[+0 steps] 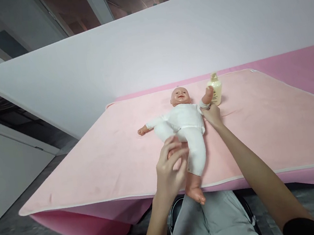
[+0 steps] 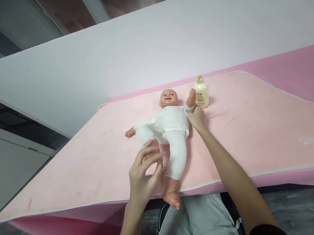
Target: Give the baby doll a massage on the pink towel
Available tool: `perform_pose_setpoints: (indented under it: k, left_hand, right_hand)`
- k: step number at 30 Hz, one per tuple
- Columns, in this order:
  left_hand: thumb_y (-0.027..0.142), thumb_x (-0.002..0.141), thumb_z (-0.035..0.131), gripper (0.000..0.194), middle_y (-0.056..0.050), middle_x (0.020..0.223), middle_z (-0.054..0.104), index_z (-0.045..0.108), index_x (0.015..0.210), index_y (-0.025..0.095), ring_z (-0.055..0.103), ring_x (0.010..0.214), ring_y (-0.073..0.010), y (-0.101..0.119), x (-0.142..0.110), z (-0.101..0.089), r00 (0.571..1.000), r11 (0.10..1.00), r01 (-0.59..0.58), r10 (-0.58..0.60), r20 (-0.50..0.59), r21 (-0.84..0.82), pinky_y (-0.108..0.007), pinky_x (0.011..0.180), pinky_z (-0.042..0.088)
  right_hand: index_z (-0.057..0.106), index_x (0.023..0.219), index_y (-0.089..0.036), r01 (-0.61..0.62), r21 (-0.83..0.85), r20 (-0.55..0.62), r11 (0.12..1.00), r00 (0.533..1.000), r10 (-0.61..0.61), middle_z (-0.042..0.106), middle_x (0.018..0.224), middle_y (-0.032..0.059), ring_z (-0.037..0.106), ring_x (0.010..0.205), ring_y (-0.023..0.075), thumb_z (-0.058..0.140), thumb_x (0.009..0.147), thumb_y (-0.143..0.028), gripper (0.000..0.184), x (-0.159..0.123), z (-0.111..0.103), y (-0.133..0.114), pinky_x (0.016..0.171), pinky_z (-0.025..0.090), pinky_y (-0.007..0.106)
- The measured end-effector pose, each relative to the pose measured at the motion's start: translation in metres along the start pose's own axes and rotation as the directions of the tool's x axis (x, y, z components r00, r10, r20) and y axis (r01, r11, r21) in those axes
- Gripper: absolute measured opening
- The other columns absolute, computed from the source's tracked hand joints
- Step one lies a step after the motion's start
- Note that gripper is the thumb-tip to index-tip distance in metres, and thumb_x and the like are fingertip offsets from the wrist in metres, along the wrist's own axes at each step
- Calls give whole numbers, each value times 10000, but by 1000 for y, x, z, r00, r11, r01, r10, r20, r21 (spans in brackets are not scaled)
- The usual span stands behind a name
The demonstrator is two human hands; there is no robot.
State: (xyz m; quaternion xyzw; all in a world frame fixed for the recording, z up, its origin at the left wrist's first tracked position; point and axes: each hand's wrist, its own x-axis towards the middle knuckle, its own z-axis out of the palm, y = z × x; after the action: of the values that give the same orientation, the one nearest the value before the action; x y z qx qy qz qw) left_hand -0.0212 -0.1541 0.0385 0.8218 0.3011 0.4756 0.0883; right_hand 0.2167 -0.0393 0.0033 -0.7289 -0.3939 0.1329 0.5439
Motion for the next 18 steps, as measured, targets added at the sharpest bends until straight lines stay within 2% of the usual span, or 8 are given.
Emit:
perform_pose_setpoints:
  k: [2,4,6,10,12,14,18]
  left_hand:
    - [53,763,519,229,-45,948,606,651,858,215,533,1097,-188,14,-21,-14,995,997,5,3,95,-79,-351,922,481]
    - [45,770,509,246,-40,896,638,645,883,216,586,1008,-168,22,-38,-25,978,987,53,-20,209,-154,-305,854,519]
    - [50,783,491,268,-41,899,657,639,922,224,608,967,-159,26,-51,-33,953,982,102,-51,297,-159,-279,818,534]
    - [76,792,474,307,-41,1024,639,623,992,254,594,1016,-154,19,-64,-44,939,993,121,-111,325,-10,-245,835,525]
    - [97,793,472,320,-45,1111,604,611,1028,264,571,1067,-166,14,-68,-49,941,991,115,-132,313,73,-252,865,511]
    - [121,794,471,370,-60,1212,543,567,1118,274,540,1117,-187,10,-70,-53,938,978,133,-177,299,161,-273,882,504]
    - [165,806,466,505,-88,1373,375,407,1293,286,453,1216,-214,5,-71,-60,900,926,274,-342,271,258,-303,884,500]
  right_hand:
    - [575,922,-139,-147,226,-49,963,986,162,627,894,76,587,808,191,602,661,-280,298,6,3,6,710,464,284]
    - [558,970,-128,-240,427,-39,872,958,283,624,950,79,593,828,177,599,649,-252,346,10,4,11,716,487,274]
    - [535,1029,-125,-300,574,-5,762,929,369,610,1007,82,595,851,167,589,645,-221,399,13,3,13,710,509,272]
    - [477,1107,-136,-391,738,70,550,855,514,572,1074,81,593,869,148,533,667,-161,445,13,-3,11,667,541,269]
    - [460,1109,-134,-434,751,102,497,820,563,566,1066,83,591,881,140,494,690,-152,421,13,-6,9,653,545,255]
    - [444,1113,-141,-457,721,96,520,810,578,562,1059,84,587,907,142,471,703,-160,412,14,-7,11,649,545,243]
    - [401,1157,-175,-435,572,-5,696,846,533,558,1014,79,587,909,155,414,714,-186,443,21,-3,24,639,539,253]
